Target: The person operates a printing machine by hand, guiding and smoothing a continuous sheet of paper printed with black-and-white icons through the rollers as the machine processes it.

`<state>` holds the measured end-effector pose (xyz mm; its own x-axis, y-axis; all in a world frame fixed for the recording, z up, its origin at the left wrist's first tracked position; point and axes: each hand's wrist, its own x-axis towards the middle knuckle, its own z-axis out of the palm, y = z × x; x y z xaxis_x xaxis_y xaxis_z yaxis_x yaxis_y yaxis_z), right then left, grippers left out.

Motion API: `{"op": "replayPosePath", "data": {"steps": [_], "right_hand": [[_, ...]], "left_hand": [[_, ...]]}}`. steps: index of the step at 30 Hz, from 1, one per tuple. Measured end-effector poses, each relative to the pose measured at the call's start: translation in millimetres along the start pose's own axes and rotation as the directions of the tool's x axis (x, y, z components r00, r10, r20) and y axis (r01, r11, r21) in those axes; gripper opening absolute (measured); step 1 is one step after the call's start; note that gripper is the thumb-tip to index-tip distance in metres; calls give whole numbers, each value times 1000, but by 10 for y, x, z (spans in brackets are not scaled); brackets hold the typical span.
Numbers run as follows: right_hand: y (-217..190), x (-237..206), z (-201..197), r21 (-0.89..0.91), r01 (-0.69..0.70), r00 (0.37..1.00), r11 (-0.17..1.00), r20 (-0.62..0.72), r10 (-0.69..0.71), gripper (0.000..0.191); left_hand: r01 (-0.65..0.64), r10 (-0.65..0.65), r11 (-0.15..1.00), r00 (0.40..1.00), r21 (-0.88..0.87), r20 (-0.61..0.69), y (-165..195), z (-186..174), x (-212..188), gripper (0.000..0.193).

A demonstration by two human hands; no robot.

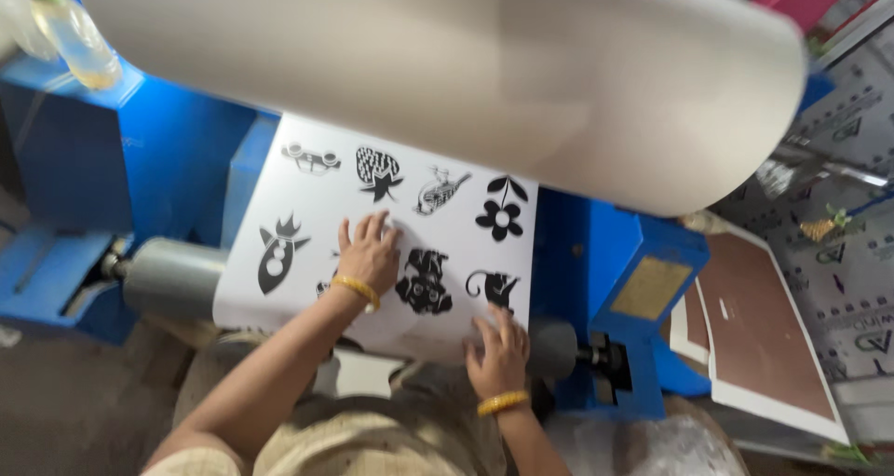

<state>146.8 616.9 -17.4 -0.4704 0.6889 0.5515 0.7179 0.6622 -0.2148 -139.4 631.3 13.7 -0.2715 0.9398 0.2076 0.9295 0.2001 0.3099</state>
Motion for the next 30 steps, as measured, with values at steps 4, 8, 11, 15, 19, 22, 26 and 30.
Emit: {"op": "replayPosePath", "data": {"steps": [4,8,11,15,19,22,26,30], "right_hand": [[28,39,-5,55,31,999,998,17,-32,37],[-2,-22,28,41,69,996,997,54,-71,34],[-27,-35,76,81,71,996,994,43,-75,39],[-48,-42,137,34,31,995,999,99,-34,52],[-76,-65,222,9,-15,981,1000,194,13,63],[-99,-91,262,5,-25,973,1000,230,23,67],[-120,-117,246,28,5,976,1000,219,-11,65],[-133,-172,220,31,29,977,999,212,-35,63]], "left_hand": [[-18,19,1000,998,13,-58,-50,200,-53,46],[21,-30,997,994,-79,-109,-129,263,-128,40],[76,-76,994,997,-75,0,-163,186,-117,51],[73,-73,995,997,-73,12,-185,34,-108,59],[89,-86,994,995,-66,41,-249,-103,-77,66],[140,-137,990,987,-29,85,-334,-202,-43,68],[188,-189,982,979,9,71,-440,-304,-9,70],[151,-152,988,983,13,105,-345,-252,-10,72]]}}
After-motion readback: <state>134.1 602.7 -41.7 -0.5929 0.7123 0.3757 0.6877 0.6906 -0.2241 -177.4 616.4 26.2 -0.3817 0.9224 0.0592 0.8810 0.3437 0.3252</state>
